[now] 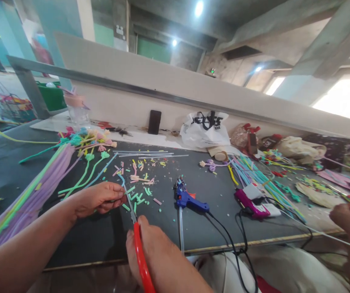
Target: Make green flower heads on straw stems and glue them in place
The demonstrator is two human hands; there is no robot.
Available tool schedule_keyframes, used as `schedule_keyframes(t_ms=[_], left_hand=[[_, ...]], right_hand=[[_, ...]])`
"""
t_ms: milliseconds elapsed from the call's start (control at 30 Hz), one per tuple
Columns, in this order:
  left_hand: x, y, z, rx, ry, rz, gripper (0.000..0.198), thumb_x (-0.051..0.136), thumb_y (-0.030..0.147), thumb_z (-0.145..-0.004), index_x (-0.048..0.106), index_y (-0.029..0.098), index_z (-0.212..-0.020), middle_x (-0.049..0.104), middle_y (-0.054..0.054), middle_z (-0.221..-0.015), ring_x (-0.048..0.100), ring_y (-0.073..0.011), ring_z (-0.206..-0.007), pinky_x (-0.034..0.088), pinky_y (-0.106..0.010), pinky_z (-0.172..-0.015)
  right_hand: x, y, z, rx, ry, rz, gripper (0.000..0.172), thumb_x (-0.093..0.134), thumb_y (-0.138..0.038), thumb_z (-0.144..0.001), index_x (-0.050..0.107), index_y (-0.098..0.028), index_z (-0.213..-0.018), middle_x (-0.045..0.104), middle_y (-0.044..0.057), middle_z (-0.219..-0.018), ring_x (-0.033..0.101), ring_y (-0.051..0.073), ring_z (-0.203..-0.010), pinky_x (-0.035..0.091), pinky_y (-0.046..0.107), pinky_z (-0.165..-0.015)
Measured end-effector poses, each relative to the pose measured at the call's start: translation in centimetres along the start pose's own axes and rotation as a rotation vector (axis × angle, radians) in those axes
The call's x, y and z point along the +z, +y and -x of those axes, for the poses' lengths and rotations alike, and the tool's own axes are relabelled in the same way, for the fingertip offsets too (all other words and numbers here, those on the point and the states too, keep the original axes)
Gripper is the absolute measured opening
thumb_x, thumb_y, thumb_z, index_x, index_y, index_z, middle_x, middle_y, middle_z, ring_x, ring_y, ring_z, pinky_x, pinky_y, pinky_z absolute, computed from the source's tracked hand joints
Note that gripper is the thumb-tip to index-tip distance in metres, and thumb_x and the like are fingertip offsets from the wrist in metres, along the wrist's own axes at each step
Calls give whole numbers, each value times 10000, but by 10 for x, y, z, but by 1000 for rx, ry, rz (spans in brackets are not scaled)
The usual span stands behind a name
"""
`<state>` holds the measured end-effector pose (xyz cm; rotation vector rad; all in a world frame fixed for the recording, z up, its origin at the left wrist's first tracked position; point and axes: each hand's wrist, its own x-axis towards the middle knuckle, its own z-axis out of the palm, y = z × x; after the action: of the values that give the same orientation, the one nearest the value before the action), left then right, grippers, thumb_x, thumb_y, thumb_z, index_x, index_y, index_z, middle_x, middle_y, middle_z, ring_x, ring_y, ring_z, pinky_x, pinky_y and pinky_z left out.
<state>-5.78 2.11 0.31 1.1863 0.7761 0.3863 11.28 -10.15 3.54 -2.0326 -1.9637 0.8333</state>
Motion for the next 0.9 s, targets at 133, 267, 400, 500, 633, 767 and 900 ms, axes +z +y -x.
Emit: schedule_keyframes(t_ms=[133, 267, 400, 500, 633, 767, 900], left_hand=[[-2, -2, -2, -5, 14, -7, 266, 598, 381, -720, 568, 117, -727, 471, 44, -561, 233, -2, -359, 97, -179, -378], [-2, -1, -1, -11, 28, -10, 268, 587, 385, -728, 566, 117, -726, 460, 48, -559, 233, -2, -362, 97, -176, -378], [0, -1, -3, -9, 30, -10, 265, 574, 383, -736, 547, 121, -706, 446, 54, -544, 227, -3, -359, 98, -176, -374], [0, -3, -6, -8, 34, -10, 255, 570, 374, -737, 544, 122, -716, 451, 53, -550, 228, -3, -359, 106, -177, -371], [-2, -4, -7, -20, 31, -8, 249, 577, 368, -727, 550, 120, -729, 458, 50, -562, 229, -2, -360, 100, -176, -369], [-3, -5, -6, -29, 22, -2, 259, 593, 375, -717, 559, 120, -737, 461, 50, -564, 227, -2, -360, 93, -176, -369], [-2, -3, -5, -29, 21, 6, 243, 599, 361, -710, 550, 123, -712, 445, 58, -538, 220, -2, -356, 84, -176, -367]], right_hand=[[3, 0, -6, 67, -72, 19, 150, 381, -325, -877, 465, -224, -805, 568, -3, -643, 480, 126, -528, 281, 241, -493], [1, -5, -10, 110, -95, 31, 155, 368, -326, -873, 449, -225, -789, 567, 5, -666, 478, 132, -552, 285, 238, -499], [0, -7, -10, 140, -70, 22, 150, 389, -313, -870, 471, -221, -785, 555, 0, -639, 445, 126, -530, 278, 237, -492], [1, -5, -11, 133, -20, 0, 154, 407, -292, -868, 493, -218, -765, 536, -9, -604, 422, 118, -507, 268, 232, -477], [0, -5, -11, 146, -62, 11, 137, 417, -277, -862, 492, -215, -764, 491, -27, -580, 397, 106, -491, 257, 220, -464], [-1, -8, -11, 158, -66, 2, 137, 417, -276, -858, 483, -214, -754, 486, -30, -573, 387, 105, -487, 258, 226, -466], [-1, -7, -11, 148, -60, 1, 132, 418, -267, -851, 466, -214, -740, 472, -30, -568, 391, 112, -494, 266, 236, -481]])
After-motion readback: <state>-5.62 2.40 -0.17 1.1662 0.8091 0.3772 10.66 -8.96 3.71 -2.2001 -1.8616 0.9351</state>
